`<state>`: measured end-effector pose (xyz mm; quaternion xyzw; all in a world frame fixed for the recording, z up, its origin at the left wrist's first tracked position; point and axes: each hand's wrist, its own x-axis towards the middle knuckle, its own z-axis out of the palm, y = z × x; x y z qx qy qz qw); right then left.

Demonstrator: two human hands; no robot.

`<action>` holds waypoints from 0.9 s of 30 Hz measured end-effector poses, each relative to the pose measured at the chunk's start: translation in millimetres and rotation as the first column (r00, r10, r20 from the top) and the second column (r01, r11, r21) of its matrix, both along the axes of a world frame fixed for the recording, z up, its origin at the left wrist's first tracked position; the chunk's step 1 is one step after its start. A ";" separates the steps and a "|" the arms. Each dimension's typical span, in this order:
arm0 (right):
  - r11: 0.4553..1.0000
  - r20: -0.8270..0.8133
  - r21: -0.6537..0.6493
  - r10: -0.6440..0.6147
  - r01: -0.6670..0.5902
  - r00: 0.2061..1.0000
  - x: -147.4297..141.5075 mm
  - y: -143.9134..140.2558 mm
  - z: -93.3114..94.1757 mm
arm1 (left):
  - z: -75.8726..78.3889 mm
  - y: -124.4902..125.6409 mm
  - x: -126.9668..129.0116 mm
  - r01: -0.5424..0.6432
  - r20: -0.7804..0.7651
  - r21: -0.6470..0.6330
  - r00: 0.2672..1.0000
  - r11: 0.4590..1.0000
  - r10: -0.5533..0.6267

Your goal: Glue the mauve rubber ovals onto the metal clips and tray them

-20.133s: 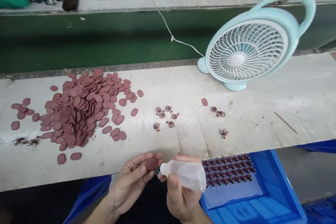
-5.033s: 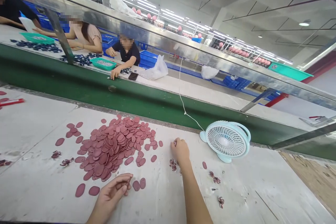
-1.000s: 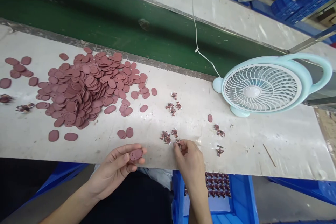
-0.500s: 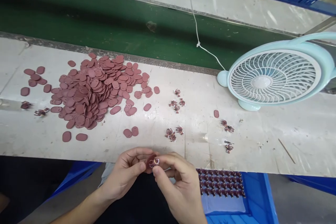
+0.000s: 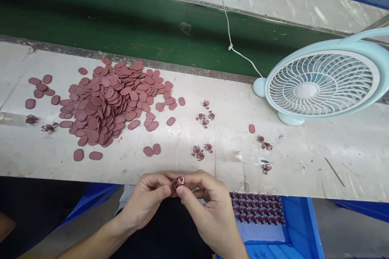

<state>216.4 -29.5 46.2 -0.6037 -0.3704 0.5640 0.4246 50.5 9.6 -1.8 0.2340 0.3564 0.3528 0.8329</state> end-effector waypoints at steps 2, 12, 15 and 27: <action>1.000 -0.007 -0.005 -0.009 0.009 1.000 0.3 0.4 -0.2 | 1.2 -0.1 1.4 -0.008 0.004 -0.004 1.000 1.000 0.008; 0.992 -0.081 0.017 -0.120 0.122 0.989 -10.3 1.0 -10.4 | 2.6 -2.4 3.4 -0.045 0.010 0.046 0.999 0.998 0.045; 0.989 -0.143 -0.003 -0.146 0.147 0.979 -12.1 2.8 -14.1 | -3.7 -6.8 5.4 -0.080 -0.041 0.044 0.996 0.996 0.081; 0.825 -0.095 -0.014 -0.564 0.565 0.821 66.2 -80.3 -64.0 | -19.8 37.6 -62.7 0.443 -0.709 0.704 0.399 0.555 0.581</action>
